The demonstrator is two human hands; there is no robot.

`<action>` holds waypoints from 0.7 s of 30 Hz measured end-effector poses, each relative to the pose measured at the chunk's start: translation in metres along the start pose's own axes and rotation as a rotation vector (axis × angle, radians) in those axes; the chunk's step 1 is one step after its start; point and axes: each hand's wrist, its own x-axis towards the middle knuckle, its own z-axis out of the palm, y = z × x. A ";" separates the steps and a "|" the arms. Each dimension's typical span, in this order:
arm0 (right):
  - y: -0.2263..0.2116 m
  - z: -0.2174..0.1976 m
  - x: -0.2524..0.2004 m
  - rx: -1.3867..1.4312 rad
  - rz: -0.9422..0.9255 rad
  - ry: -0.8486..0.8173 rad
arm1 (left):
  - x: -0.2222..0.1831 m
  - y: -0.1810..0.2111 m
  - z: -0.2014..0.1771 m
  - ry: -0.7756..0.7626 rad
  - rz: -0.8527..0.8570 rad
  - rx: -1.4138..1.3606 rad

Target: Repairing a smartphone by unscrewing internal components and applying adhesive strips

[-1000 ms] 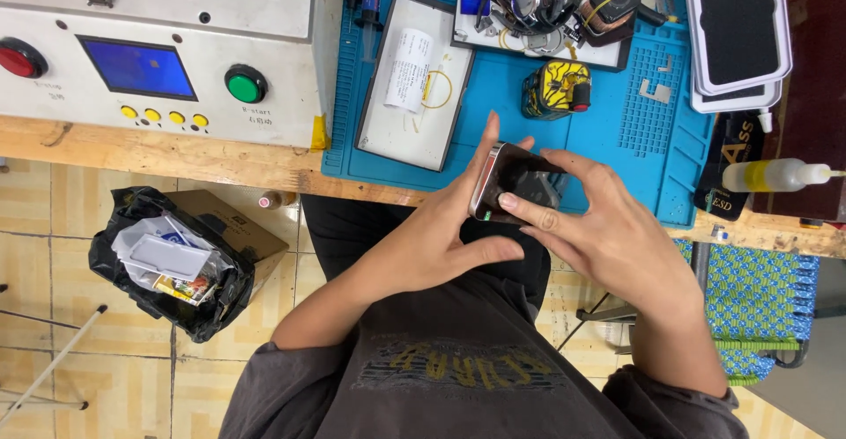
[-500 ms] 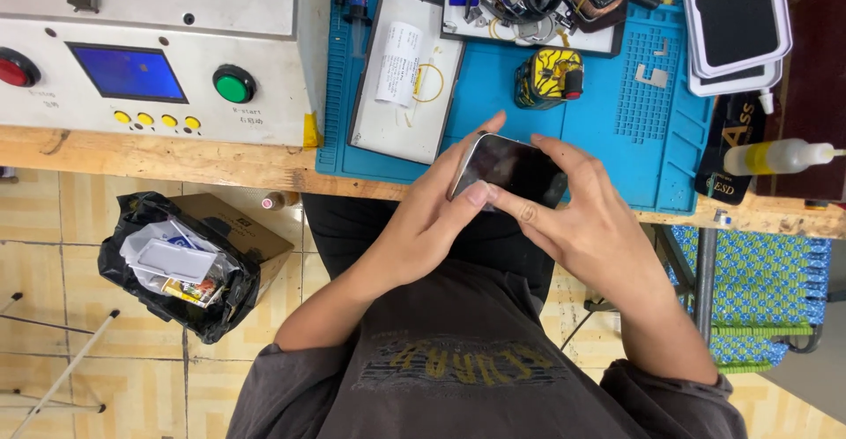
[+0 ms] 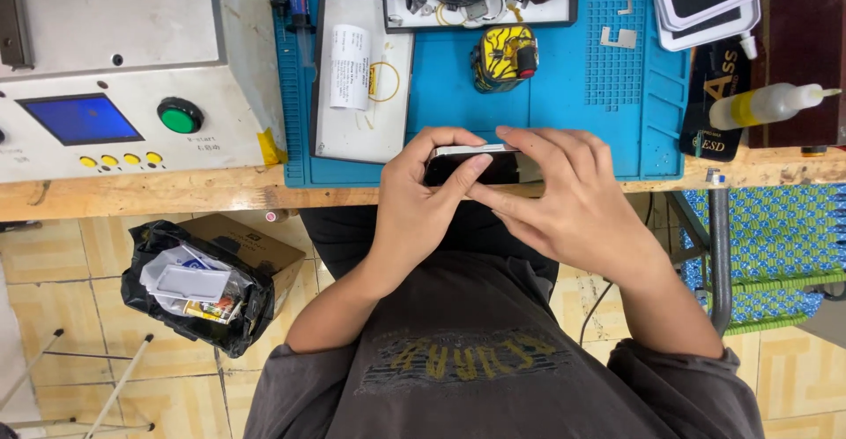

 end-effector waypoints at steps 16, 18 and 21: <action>0.007 0.021 0.005 0.837 0.390 0.319 | -0.001 -0.013 0.006 0.051 0.139 -0.064; 0.006 0.018 0.007 0.862 0.386 0.327 | -0.001 -0.014 0.006 0.049 0.148 -0.064; 0.005 0.014 0.009 0.882 0.380 0.336 | 0.000 -0.014 0.006 0.046 0.163 -0.065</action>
